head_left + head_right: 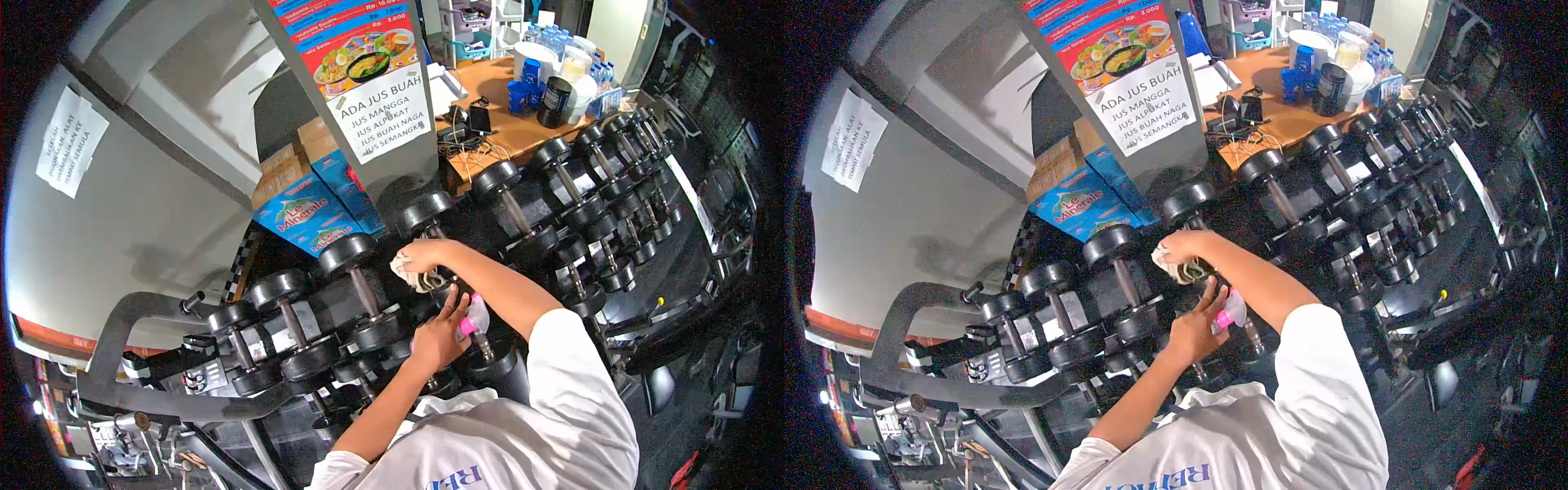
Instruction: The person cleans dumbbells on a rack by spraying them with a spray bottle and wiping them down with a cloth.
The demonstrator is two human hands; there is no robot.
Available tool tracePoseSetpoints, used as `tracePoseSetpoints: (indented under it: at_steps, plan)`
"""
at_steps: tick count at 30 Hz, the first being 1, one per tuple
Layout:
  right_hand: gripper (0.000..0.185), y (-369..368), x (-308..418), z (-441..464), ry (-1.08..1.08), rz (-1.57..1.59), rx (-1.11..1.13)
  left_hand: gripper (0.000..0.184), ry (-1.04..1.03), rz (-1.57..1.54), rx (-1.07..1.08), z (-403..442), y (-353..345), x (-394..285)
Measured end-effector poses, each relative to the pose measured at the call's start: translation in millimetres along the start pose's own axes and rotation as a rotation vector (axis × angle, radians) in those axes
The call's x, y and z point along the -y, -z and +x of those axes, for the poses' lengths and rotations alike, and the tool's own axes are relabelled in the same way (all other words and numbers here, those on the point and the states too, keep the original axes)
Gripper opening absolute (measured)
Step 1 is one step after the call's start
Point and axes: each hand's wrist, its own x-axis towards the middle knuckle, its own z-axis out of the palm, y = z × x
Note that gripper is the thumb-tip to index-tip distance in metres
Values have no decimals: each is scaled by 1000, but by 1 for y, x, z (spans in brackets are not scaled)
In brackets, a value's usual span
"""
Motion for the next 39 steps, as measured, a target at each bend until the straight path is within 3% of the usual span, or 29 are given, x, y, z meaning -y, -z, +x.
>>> tracePoseSetpoints:
  at_steps: [1, 2, 4, 6, 8, 11, 12, 14, 16, 18, 20, 21, 22, 24, 29, 33, 38, 39]
  plan:
    - [58, 2, -9, -2, 5, 159, 23, 90, -40, -38, -41, 0, -5, 8]
    - [59, 26, 5, -28, -52, 250, 24, 91, -78, -75, -79, -1, -9, 13]
    - [55, 38, 17, -84, -101, 755, -216, 91, -72, -79, -59, -4, -10, 16]
    - [37, 18, -6, -115, -161, 1124, -529, 91, -50, -81, -43, -6, -10, 18]
    - [42, 32, 18, -161, -415, 1397, -850, 91, -51, -104, -35, -6, -9, 18]
    - [55, 33, 14, -174, -184, 1549, -1210, 91, -58, -110, -34, -4, -6, 14]
    - [55, 35, 17, -175, -189, 1556, -1213, 92, -62, -94, -40, -5, -5, 13]
    - [53, 41, 30, -168, -291, 1349, -1065, 92, -60, -79, -23, -4, -6, 12]
    - [53, 24, -8, -119, 26, 988, -888, 92, -64, -58, -14, -2, -4, 9]
    - [51, 9, -11, -83, -211, 189, -805, 93, 11, -25, 66, -1, -1, 5]
    - [48, -5, -9, -69, -300, 42, -634, 94, -9, -31, 31, -1, -5, 8]
    - [44, -12, -6, -68, -269, 14, -789, 95, -29, -52, -4, -1, -7, 10]
    - [44, -13, -7, -67, -262, 18, -788, 95, -22, -49, -5, -1, -9, 13]
    - [43, -6, 2, -74, -408, 142, -616, 91, -21, -22, 14, -3, -6, 10]
    - [36, -9, 8, -69, -373, -202, -497, 91, -55, -46, -26, -5, -10, 15]
    - [36, 5, 14, -80, -357, -233, -340, 92, -37, -69, -4, -7, -8, 13]
    - [32, 2, 23, -110, -368, -215, -463, 89, 1, -191, 61, -31, 2, 15]
    - [30, -1, 24, -117, -413, -144, -525, 88, -86, -297, -4, -45, -10, 28]
